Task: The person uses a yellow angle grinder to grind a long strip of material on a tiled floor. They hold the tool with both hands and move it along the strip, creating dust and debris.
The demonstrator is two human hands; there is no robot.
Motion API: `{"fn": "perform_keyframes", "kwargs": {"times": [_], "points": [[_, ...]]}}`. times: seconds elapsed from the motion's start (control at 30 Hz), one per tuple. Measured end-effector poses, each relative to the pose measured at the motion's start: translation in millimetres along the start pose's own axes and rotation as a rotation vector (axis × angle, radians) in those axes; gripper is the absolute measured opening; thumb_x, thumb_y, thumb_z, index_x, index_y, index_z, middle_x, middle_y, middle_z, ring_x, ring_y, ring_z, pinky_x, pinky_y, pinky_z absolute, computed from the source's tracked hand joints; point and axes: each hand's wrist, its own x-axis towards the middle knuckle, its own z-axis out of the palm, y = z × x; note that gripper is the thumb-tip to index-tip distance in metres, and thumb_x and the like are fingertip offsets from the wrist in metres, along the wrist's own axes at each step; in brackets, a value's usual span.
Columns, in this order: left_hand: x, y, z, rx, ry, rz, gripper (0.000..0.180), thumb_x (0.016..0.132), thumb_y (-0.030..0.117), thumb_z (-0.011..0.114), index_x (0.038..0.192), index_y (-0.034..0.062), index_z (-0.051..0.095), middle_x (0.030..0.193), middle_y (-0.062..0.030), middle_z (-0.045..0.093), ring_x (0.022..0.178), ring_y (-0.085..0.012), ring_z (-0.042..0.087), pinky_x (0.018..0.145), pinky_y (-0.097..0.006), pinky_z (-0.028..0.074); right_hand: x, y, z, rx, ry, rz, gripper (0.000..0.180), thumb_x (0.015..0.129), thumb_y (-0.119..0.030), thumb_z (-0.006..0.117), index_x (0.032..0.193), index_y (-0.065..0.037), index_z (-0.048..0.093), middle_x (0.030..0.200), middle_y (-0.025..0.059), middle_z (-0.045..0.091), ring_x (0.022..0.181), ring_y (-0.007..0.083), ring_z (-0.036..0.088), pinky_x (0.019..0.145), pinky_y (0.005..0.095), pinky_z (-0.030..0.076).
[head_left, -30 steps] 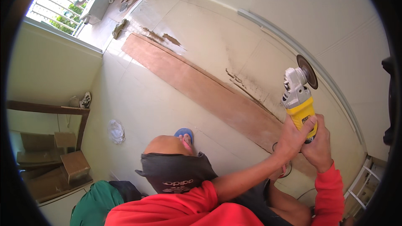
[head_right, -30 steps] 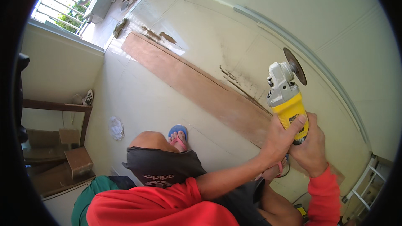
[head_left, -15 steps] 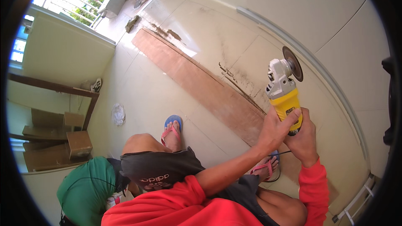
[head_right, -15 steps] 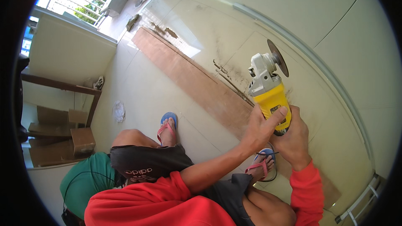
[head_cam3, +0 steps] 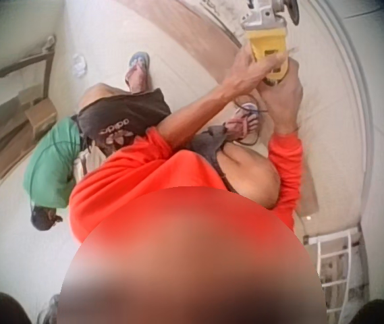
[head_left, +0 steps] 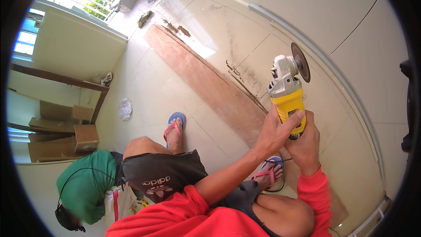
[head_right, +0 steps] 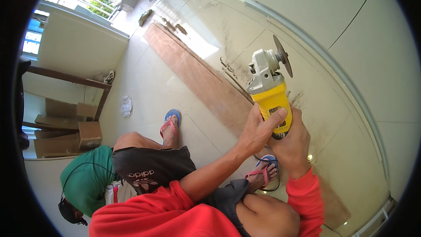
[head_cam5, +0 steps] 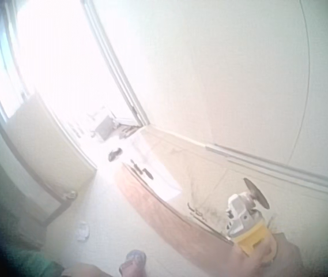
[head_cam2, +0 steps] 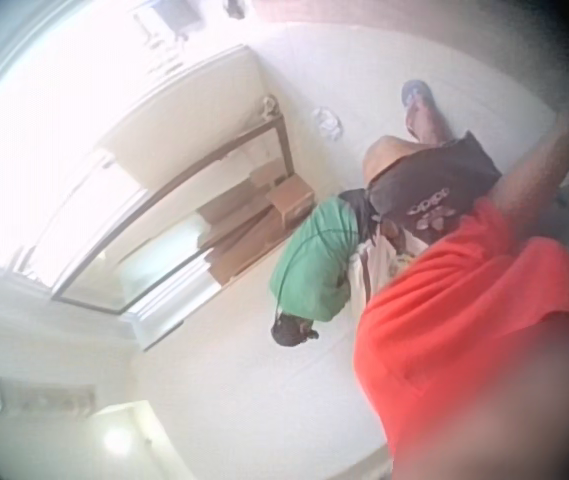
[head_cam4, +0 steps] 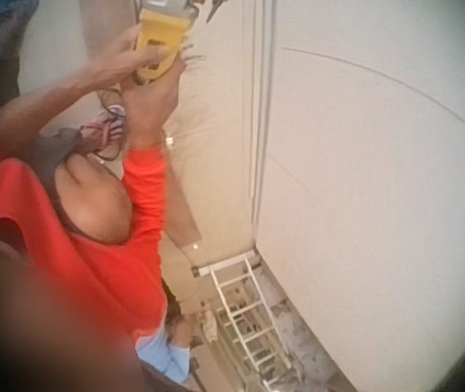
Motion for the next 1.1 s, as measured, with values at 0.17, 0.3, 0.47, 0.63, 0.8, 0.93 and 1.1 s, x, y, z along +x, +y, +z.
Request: {"fn": "perform_keyframes", "kwargs": {"times": [0.17,0.3,0.47,0.63,0.8,0.93,1.1], "points": [[6.7,-4.6,-3.6,-0.002,-0.072,-0.029,0.047,0.102,0.031,0.071,0.136,0.0022,0.056,0.115,-0.0061,0.067,0.107,-0.0149,0.063,0.094,-0.034,0.053,2.1,6.1,2.6,-0.041,0.03,0.005,0.063,0.078,-0.018,0.091,0.126,-0.002,0.054,0.106,0.0195,0.072,0.097,0.0407,0.073,0.084,0.0457,0.057],[8.2,-5.9,-7.2,-0.023,-0.125,-0.056,0.047,0.102,0.031,0.072,0.136,0.0026,0.056,0.116,-0.0058,0.067,0.107,-0.0147,0.062,0.095,-0.033,0.053,2.6,8.5,7.5,-0.04,0.057,0.01,0.064,0.077,-0.018,0.092,0.126,-0.003,0.054,0.108,0.019,0.071,0.097,0.0376,0.072,0.086,0.0446,0.056],[4.0,-4.8,-8.4,-0.042,-0.047,-0.089,0.05,0.101,0.03,0.073,0.139,0.0026,0.054,0.12,-0.0076,0.066,0.112,-0.0159,0.062,0.098,-0.035,0.052,5.6,8.9,7.7,0.053,-0.025,0.09,0.072,0.075,-0.021,0.094,0.13,-0.001,0.053,0.111,0.0208,0.071,0.099,0.0373,0.073,0.084,0.0459,0.058],[2.2,-5.8,-23.8,0.084,-0.045,-0.04,0.053,0.101,0.029,0.073,0.141,0.0018,0.052,0.124,-0.0103,0.066,0.114,-0.0169,0.061,0.1,-0.037,0.052,5.8,6.4,22.9,0.121,-0.011,0.089,0.069,0.075,-0.019,0.093,0.129,-0.001,0.053,0.107,0.0215,0.071,0.097,0.0351,0.074,0.083,0.0449,0.057],[-0.2,-19.8,-29.0,-0.049,-0.079,-0.077,0.051,0.1,0.027,0.074,0.14,0.0013,0.053,0.123,-0.0094,0.067,0.111,-0.0169,0.063,0.098,-0.035,0.053,-1.3,4.0,25.9,-0.029,-0.002,0.109,0.067,0.077,-0.02,0.092,0.129,-0.002,0.053,0.104,0.0224,0.072,0.095,0.0394,0.074,0.08,0.0462,0.058],[-3.7,-22.4,-33.4,-0.101,-0.082,-0.125,0.048,0.101,0.026,0.074,0.138,0.0006,0.058,0.122,-0.0073,0.068,0.111,-0.0158,0.064,0.098,-0.034,0.054,-0.9,-1.7,23.5,-0.049,-0.052,0.11,0.068,0.077,-0.023,0.092,0.129,-0.002,0.053,0.104,0.023,0.072,0.095,0.0421,0.074,0.079,0.0479,0.058],[-22.7,-14.8,-45.5,-0.125,-0.05,-0.136,0.046,0.102,0.027,0.073,0.137,-0.0011,0.061,0.123,-0.0075,0.069,0.112,-0.0155,0.065,0.1,-0.034,0.054,-10.0,-16.0,28.5,-0.083,-0.147,0.183,0.077,0.074,-0.03,0.095,0.133,-0.002,0.053,0.108,0.0223,0.073,0.098,0.0395,0.075,0.08,0.0462,0.059]]}}
